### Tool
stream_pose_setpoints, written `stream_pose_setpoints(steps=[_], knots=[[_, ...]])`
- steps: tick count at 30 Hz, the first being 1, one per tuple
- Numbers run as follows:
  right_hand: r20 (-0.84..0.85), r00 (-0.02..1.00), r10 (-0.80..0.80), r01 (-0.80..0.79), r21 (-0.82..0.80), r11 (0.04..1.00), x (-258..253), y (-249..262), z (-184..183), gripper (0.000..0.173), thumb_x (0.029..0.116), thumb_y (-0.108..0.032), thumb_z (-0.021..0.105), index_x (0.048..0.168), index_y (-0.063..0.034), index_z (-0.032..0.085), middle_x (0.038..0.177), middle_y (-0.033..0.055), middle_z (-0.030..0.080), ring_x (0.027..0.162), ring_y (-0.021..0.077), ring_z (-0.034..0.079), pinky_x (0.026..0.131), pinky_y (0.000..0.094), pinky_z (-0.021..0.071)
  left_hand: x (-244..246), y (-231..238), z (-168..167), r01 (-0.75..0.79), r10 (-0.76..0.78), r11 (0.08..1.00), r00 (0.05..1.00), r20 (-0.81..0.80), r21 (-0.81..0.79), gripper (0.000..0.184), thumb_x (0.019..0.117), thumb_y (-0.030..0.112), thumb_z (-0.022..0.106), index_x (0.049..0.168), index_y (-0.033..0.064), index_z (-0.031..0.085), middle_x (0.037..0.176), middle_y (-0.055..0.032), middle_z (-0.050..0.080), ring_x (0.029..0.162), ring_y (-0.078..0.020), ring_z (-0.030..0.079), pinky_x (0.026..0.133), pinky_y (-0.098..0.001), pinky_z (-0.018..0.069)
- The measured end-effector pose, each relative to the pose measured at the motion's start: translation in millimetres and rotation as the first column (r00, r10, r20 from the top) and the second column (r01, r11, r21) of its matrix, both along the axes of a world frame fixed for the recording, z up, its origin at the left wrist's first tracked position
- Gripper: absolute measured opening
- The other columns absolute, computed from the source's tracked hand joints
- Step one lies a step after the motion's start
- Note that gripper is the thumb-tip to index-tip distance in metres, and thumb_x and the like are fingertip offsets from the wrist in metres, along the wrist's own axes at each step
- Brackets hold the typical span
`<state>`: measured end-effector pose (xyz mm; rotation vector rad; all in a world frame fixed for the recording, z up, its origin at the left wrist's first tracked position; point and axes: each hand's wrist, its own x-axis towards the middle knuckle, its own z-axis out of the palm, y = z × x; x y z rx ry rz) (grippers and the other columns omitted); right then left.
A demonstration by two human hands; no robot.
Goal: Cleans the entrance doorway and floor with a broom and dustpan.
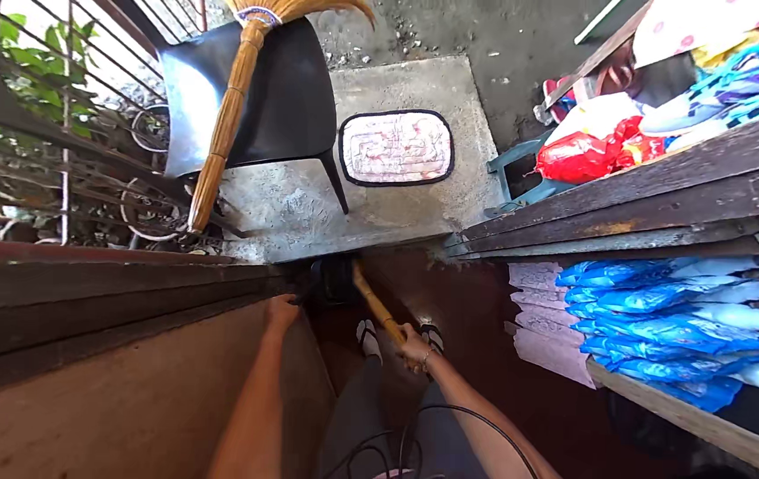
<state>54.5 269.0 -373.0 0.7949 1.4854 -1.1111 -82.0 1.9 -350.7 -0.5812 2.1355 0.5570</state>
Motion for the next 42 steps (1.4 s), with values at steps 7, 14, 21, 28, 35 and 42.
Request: stream_pose_setpoints(steps=[7,14,21,28,35,42], knots=[[-0.051,0.986,0.161,-0.162,-0.029,0.986,37.1,94.5,44.4,0.067,0.0986,0.001,0.058,0.158,-0.0178,0.033,0.118,0.0173,0.057,0.066,0.0174,0.053,0.058,0.033,0.0468,80.1,-14.7,34.5,-0.194,0.195,0.981,0.98,-0.051,0.024,0.04,0.1008,0.0,0.055,0.141,-0.0017,0.057,0.139,-0.0275,0.059,0.126,-0.0401,0.059,0.108,-0.0519,0.044],[0.046,0.969,0.245,-0.247,0.062,0.967,107.2,158.1,48.6,0.07,0.1001,-0.003,0.059,0.159,-0.015,0.024,0.101,0.0162,0.057,0.06,0.0171,0.053,0.055,0.0333,0.0474,214.0,-1.0,82.0,-0.777,0.822,0.569,0.523,-0.227,0.269,0.042,0.0977,-0.011,0.053,0.139,-0.0078,0.053,0.142,-0.0276,0.053,0.112,-0.0308,0.064,0.094,-0.039,0.0547],[0.124,0.801,0.585,-0.543,-0.261,0.798,147.1,106.6,14.1,0.053,0.1038,-0.012,0.057,0.154,-0.0123,0.038,0.1,0.0123,0.06,0.065,0.0134,0.051,0.059,0.0308,0.0449,289.5,26.2,123.0,-0.846,0.969,0.179,0.064,-0.237,0.502,0.037,0.0988,-0.01,0.045,0.135,-0.0087,0.052,0.129,-0.0209,0.057,0.094,-0.0186,0.066,0.08,-0.03,0.0575],[-0.143,0.757,0.638,-0.638,0.055,0.768,71.6,58.6,-42.6,0.053,0.0994,-0.008,0.061,0.149,0.0005,0.044,0.134,0.0302,0.058,0.114,0.0409,0.062,0.097,0.0539,0.0501,289.6,25.0,173.9,-0.789,0.967,0.124,-0.041,-0.252,0.602,0.03,0.0996,-0.006,0.045,0.128,-0.0062,0.056,0.124,-0.016,0.062,0.098,-0.0198,0.069,0.082,-0.0317,0.0606],[-0.19,0.627,0.756,-0.717,0.239,0.655,7.2,77.9,-21.5,0.063,0.098,-0.003,0.061,0.156,-0.0081,0.036,0.14,0.0291,0.054,0.115,0.0418,0.062,0.094,0.0565,0.0504,308.6,19.5,188.5,-0.666,0.963,0.103,-0.119,-0.242,0.739,0.028,0.0986,-0.01,0.044,0.122,-0.0049,0.06,0.124,-0.0144,0.063,0.098,-0.0212,0.071,0.085,-0.0338,0.0613],[0.0,0.62,0.785,-0.771,-0.187,0.609,202.3,64.5,7.3,0.054,0.1024,-0.006,0.055,0.153,-0.0039,0.037,0.12,0.0227,0.061,0.093,0.0271,0.062,0.08,0.0427,0.0518,325.7,11.6,201.7,-0.598,0.969,0.005,-0.195,-0.152,0.801,0.026,0.0992,-0.01,0.044,0.117,-0.0027,0.061,0.126,-0.0141,0.063,0.099,-0.0233,0.071,0.086,-0.0369,0.0619]])
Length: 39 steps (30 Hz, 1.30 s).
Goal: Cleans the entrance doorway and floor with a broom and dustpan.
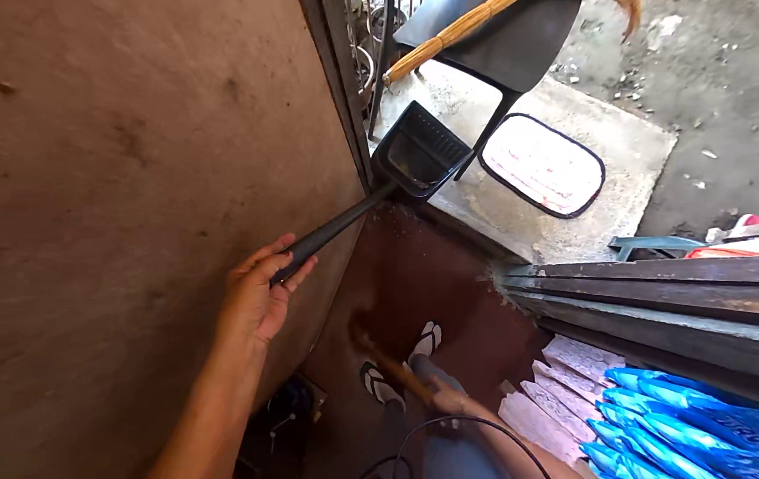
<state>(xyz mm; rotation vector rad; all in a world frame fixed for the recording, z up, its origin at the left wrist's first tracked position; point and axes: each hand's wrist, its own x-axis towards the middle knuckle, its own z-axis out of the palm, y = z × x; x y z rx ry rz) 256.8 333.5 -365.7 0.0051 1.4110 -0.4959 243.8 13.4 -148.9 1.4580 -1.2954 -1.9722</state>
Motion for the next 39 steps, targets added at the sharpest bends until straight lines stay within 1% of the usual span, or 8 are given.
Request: stream_pose_setpoints(steps=[2,3,8,12,18,24,34,39], knots=[[0.121,0.99,-0.068,0.068,0.004,0.998,40.3,-17.7,-24.5,0.038,0.1047,-0.013,0.053,0.14,-0.0015,0.049,0.095,0.0105,0.059,0.071,0.0137,0.053,0.064,0.0313,0.0467,4.0,-1.7,2.8,-0.017,0.018,1.0,1.0,-0.015,0.02,0.026,0.0997,-0.009,0.044,0.118,-0.002,0.061,0.126,-0.0136,0.063,0.101,-0.024,0.071,0.086,-0.0375,0.062],[0.149,0.988,-0.046,0.048,-0.009,0.999,55.2,-29.1,-40.1,0.036,0.1053,-0.016,0.053,0.138,-0.0008,0.052,0.095,0.0104,0.06,0.072,0.0142,0.054,0.065,0.032,0.0473,5.6,-2.0,3.8,-0.027,0.028,0.999,0.999,-0.02,0.026,0.026,0.0999,-0.009,0.044,0.117,-0.0017,0.062,0.125,-0.0135,0.064,0.101,-0.0242,0.071,0.087,-0.0377,0.062],[-0.076,0.996,-0.055,0.05,-0.061,0.997,20.1,-95.9,-85.8,0.045,0.1033,-0.018,0.06,0.141,0.0049,0.054,0.134,0.0292,0.06,0.122,0.0388,0.06,0.106,0.0526,0.0462,12.7,-5.3,7.8,-0.04,0.041,0.999,0.999,-0.032,0.016,0.027,0.1007,-0.008,0.042,0.117,-0.0022,0.063,0.118,-0.0131,0.068,0.097,-0.0241,0.073,0.085,-0.0367,0.0633],[-0.223,0.941,-0.253,0.249,-0.048,0.967,-110.0,-138.7,-80.2,0.036,0.1062,-0.014,0.052,0.14,-0.0022,0.053,0.104,0.0162,0.063,0.075,0.0192,0.058,0.066,0.0356,0.0508,19.1,-9.5,9.3,-0.001,-0.001,0.999,0.999,-0.053,-0.032,0.029,0.1012,-0.006,0.042,0.119,-0.0026,0.065,0.112,-0.0132,0.073,0.094,-0.0235,0.076,0.083,-0.0346,0.0645],[-0.314,0.9,-0.301,0.297,-0.064,0.953,-218.1,-153.6,-75.5,0.038,0.1052,-0.008,0.051,0.143,-0.0047,0.052,0.11,0.0133,0.062,0.076,0.0148,0.054,0.067,0.0309,0.0478,23.8,-12.8,12.1,0.026,-0.034,0.995,0.997,-0.076,-0.1,0.03,0.0997,-0.005,0.044,0.118,-0.0015,0.066,0.109,-0.0122,0.075,0.094,-0.0231,0.076,0.083,-0.0339,0.0648],[-0.407,0.701,-0.586,0.606,-0.095,0.79,-248.0,-121.9,-80.8,0.048,0.1034,-0.006,0.054,0.15,-0.0083,0.044,0.101,0.0119,0.06,0.066,0.013,0.052,0.059,0.0277,0.0456,21.6,-11.6,8.6,0.033,-0.043,0.993,0.996,-0.078,-0.117,0.031,0.0996,-0.005,0.041,0.116,0.0005,0.067,0.11,-0.0106,0.075,0.094,-0.0213,0.076,0.083,-0.0334,0.0649],[-0.426,0.338,-0.839,0.932,0.026,0.362,-126.9,69.5,-76.8,0.037,0.1073,-0.011,0.043,0.144,-0.007,0.045,0.077,0.0032,0.051,0.049,0.007,0.044,0.043,0.0212,0.0376,30.8,-7.8,5.8,0.078,-0.084,0.992,0.995,-0.055,-0.094,0.029,0.1002,-0.004,0.042,0.117,0.0012,0.064,0.109,-0.0075,0.073,0.093,-0.0187,0.076,0.081,-0.0321,0.0647],[-0.494,0.656,-0.57,0.69,0.089,0.718,-48.8,66.8,-34.3,0.066,0.0996,0.001,0.056,0.158,-0.008,0.026,0.116,0.0236,0.057,0.067,0.0227,0.057,0.059,0.0384,0.0505,38.2,-3.1,6.6,0.085,-0.089,0.993,0.995,-0.047,-0.087,0.026,0.0997,-0.006,0.042,0.114,0.0013,0.063,0.107,-0.0069,0.073,0.091,-0.0185,0.075,0.08,-0.0323,0.0648]])
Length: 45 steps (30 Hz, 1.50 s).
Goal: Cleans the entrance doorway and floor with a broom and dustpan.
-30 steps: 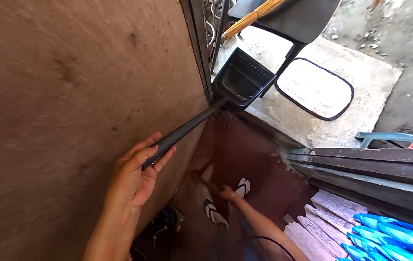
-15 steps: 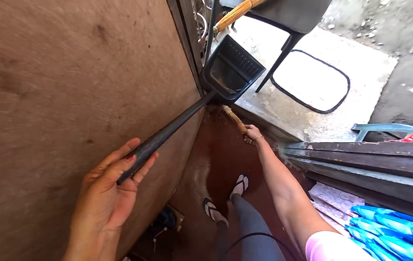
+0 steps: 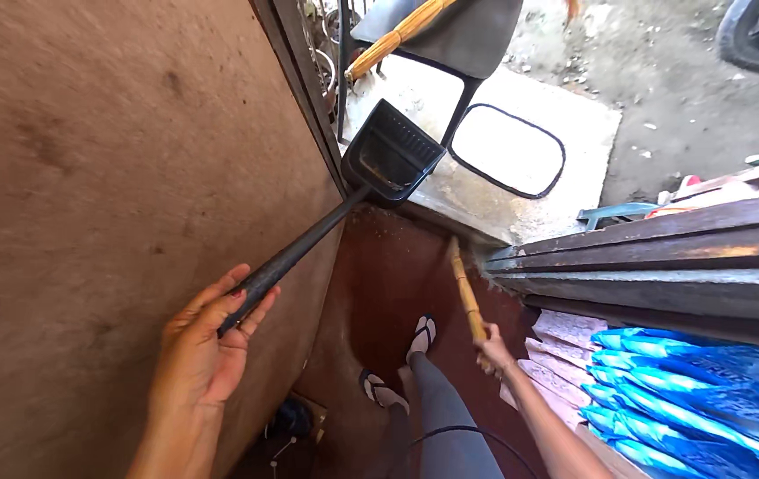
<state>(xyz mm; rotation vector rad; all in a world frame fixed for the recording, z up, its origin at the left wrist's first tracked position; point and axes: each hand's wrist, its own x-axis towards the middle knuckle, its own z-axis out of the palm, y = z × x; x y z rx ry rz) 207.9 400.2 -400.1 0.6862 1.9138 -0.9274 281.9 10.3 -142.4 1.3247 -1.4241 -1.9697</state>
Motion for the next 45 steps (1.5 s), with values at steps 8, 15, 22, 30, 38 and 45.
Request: stream_pose_setpoints(steps=[8,15,22,30,38,45], knots=[[0.433,0.841,0.324,-0.16,-0.374,0.914,137.8,-78.1,-6.9,0.041,0.1006,-0.006,0.057,0.14,-0.0019,0.05,0.091,0.0077,0.058,0.066,0.011,0.05,0.059,0.0285,0.0452,8.7,1.1,-1.4,0.002,-0.001,1.0,0.999,0.041,-0.007,0.026,0.1003,-0.005,0.041,0.113,0.001,0.063,0.107,-0.0068,0.072,0.093,-0.0191,0.075,0.081,-0.0331,0.0646],[0.15,0.915,0.374,-0.343,-0.195,0.919,14.9,-83.9,-27.2,0.042,0.1048,-0.012,0.055,0.145,-0.0008,0.051,0.122,0.0258,0.062,0.097,0.0314,0.063,0.086,0.0464,0.0521,16.7,-2.3,-5.3,0.006,-0.004,1.0,0.999,0.054,-0.028,0.027,0.0991,-0.005,0.042,0.115,0.0008,0.064,0.107,-0.0073,0.073,0.094,-0.0198,0.075,0.082,-0.0337,0.0648],[0.025,0.897,0.441,-0.442,0.102,0.891,-99.9,-61.4,-20.8,0.067,0.0984,-0.003,0.058,0.159,-0.0108,0.031,0.142,0.0288,0.053,0.119,0.0419,0.061,0.095,0.0555,0.0505,12.2,-0.4,-13.4,-0.02,0.022,0.999,0.997,0.069,-0.029,0.026,0.0992,-0.005,0.043,0.115,0.0004,0.063,0.105,-0.0059,0.072,0.091,-0.0182,0.075,0.081,-0.0326,0.0644],[0.416,0.75,0.515,-0.386,-0.356,0.851,77.2,-58.1,26.9,0.053,0.1012,-0.005,0.055,0.152,-0.0113,0.04,0.106,0.0138,0.061,0.073,0.0169,0.055,0.064,0.0339,0.0478,4.1,-4.2,-22.4,-0.064,0.064,0.998,0.996,0.066,0.006,0.029,0.1003,-0.008,0.042,0.119,-0.0011,0.063,0.11,-0.0087,0.072,0.093,-0.0188,0.075,0.082,-0.0327,0.064],[0.27,0.754,0.598,-0.476,-0.402,0.782,60.0,-167.3,-56.9,0.041,0.1045,-0.017,0.058,0.14,0.0031,0.054,0.123,0.0261,0.064,0.103,0.0323,0.065,0.093,0.0472,0.052,-13.7,5.0,-22.3,-0.117,0.116,0.993,0.989,0.088,0.001,0.031,0.1006,-0.008,0.04,0.116,-0.0007,0.065,0.108,-0.0101,0.074,0.092,-0.0213,0.076,0.083,-0.0345,0.0644],[0.148,0.97,0.194,-0.146,-0.286,0.947,-139.8,-194.2,-55.0,0.046,0.1029,-0.006,0.055,0.148,-0.0076,0.048,0.097,0.0088,0.061,0.062,0.0104,0.049,0.054,0.0257,0.0426,-39.2,13.3,-20.7,-0.045,0.054,0.997,0.991,0.126,-0.069,0.028,0.0977,-0.005,0.041,0.114,-0.0004,0.063,0.107,-0.0075,0.073,0.093,-0.0193,0.075,0.082,-0.0326,0.0648]])
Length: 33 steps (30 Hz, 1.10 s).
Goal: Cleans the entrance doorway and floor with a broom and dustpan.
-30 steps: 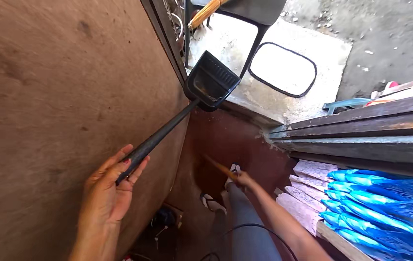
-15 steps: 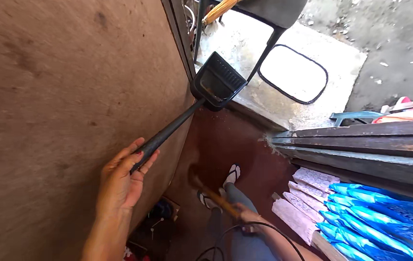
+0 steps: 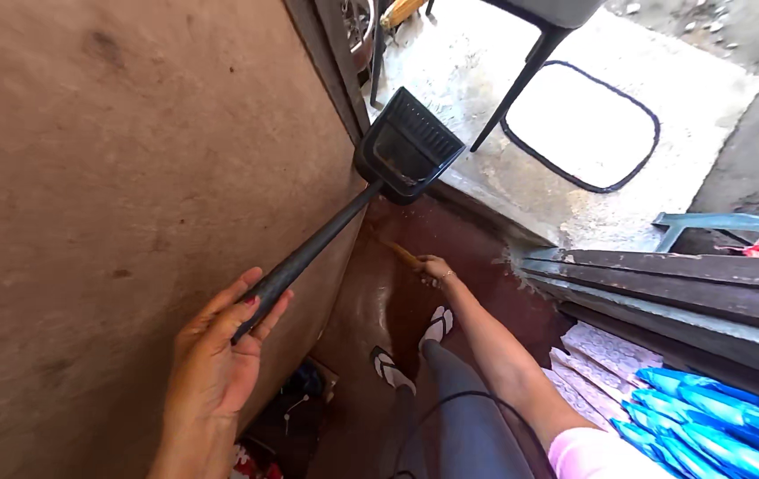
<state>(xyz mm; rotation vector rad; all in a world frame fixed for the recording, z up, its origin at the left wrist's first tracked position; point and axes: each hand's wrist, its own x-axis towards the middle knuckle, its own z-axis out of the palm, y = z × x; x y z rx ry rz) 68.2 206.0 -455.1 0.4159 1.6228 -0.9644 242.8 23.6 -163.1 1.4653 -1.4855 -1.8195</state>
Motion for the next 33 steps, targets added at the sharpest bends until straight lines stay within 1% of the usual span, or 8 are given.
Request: stream_pose_setpoints(steps=[5,11,15,18,21,25,28,33], knots=[[-0.176,0.977,-0.12,0.136,0.083,0.987,-40.3,68.8,-4.5,0.056,0.1006,-0.003,0.056,0.154,-0.0116,0.042,0.115,0.0179,0.062,0.072,0.0191,0.057,0.062,0.0335,0.0492,-27.4,12.7,4.4,0.0,0.0,1.0,0.998,0.068,-0.006,0.028,0.0985,-0.006,0.04,0.117,-0.0023,0.061,0.111,-0.0069,0.07,0.093,-0.0169,0.074,0.08,-0.031,0.0644],[-0.104,0.89,-0.444,0.456,0.165,0.875,-11.6,204.6,17.8,0.053,0.1026,-0.005,0.054,0.154,-0.0106,0.04,0.099,0.0114,0.059,0.061,0.0129,0.049,0.052,0.0282,0.0422,-50.4,25.4,4.3,0.133,-0.127,0.991,0.98,0.151,-0.031,0.032,0.0988,-0.004,0.041,0.127,-0.0049,0.055,0.114,-0.0063,0.068,0.089,-0.0131,0.073,0.077,-0.0276,0.0627],[-0.073,0.758,-0.648,0.647,0.205,0.734,21.3,248.9,43.0,0.055,0.1039,-0.004,0.051,0.156,-0.0089,0.035,0.091,0.0095,0.055,0.056,0.0114,0.047,0.049,0.0257,0.0402,-56.9,19.8,-10.3,0.266,-0.256,0.964,0.945,0.202,-0.022,0.035,0.0984,-0.001,0.041,0.132,-0.0045,0.052,0.113,-0.0059,0.068,0.086,-0.0113,0.072,0.075,-0.0262,0.0619],[-0.045,0.667,-0.744,0.737,0.185,0.65,38.4,250.9,74.2,0.053,0.1046,-0.004,0.05,0.155,-0.0091,0.034,0.089,0.0083,0.053,0.056,0.0111,0.046,0.049,0.0256,0.0402,-66.0,12.7,-19.7,0.354,-0.342,0.935,0.907,0.248,-0.004,0.038,0.0966,-0.003,0.042,0.133,-0.006,0.05,0.116,-0.0088,0.064,0.087,-0.0116,0.071,0.076,-0.0276,0.0613],[-0.019,0.453,-0.892,0.889,0.091,0.449,44.4,245.2,104.7,0.048,0.1063,-0.005,0.046,0.153,-0.0081,0.034,0.079,0.0048,0.051,0.049,0.0081,0.044,0.044,0.0222,0.0369,-81.9,6.0,-29.5,0.444,-0.425,0.896,0.852,0.306,0.009,0.04,0.0964,-0.004,0.043,0.135,-0.0082,0.049,0.116,-0.0124,0.062,0.087,-0.0131,0.069,0.078,-0.0295,0.0602],[-0.046,0.145,-0.988,0.989,0.021,0.144,40.7,237.1,73.9,0.043,0.1075,-0.008,0.042,0.15,-0.007,0.036,0.074,0.0029,0.049,0.046,0.0061,0.042,0.04,0.0195,0.0357,-106.1,-10.6,-59.7,0.57,-0.554,0.82,0.762,0.335,0.06,0.041,0.0956,-0.006,0.043,0.136,-0.0094,0.049,0.119,-0.0161,0.061,0.088,-0.014,0.068,0.078,-0.0296,0.0598],[-0.039,0.026,-0.999,0.997,0.072,0.023,50.6,214.0,54.0,0.042,0.1084,-0.01,0.041,0.15,-0.0071,0.037,0.076,0.0039,0.048,0.047,0.0072,0.041,0.041,0.0205,0.0345,-133.4,-15.4,-78.7,0.612,-0.607,0.783,0.711,0.355,0.112,0.039,0.0971,-0.008,0.043,0.136,-0.0104,0.05,0.12,-0.0198,0.059,0.089,-0.0168,0.067,0.08,-0.0309,0.0586],[0.05,-0.166,-0.985,0.982,0.096,-0.161,64.1,176.6,94.6,0.022,0.1078,-0.009,0.04,0.129,-0.0067,0.046,0.07,0.0012,0.045,0.044,0.0045,0.04,0.039,0.017,0.0345,-175.7,-12.4,-99.5,0.679,-0.684,0.711,0.609,0.401,0.182,0.037,0.0982,-0.01,0.044,0.134,-0.0108,0.051,0.13,-0.0236,0.055,0.094,-0.0193,0.064,0.081,-0.0309,0.0568]])
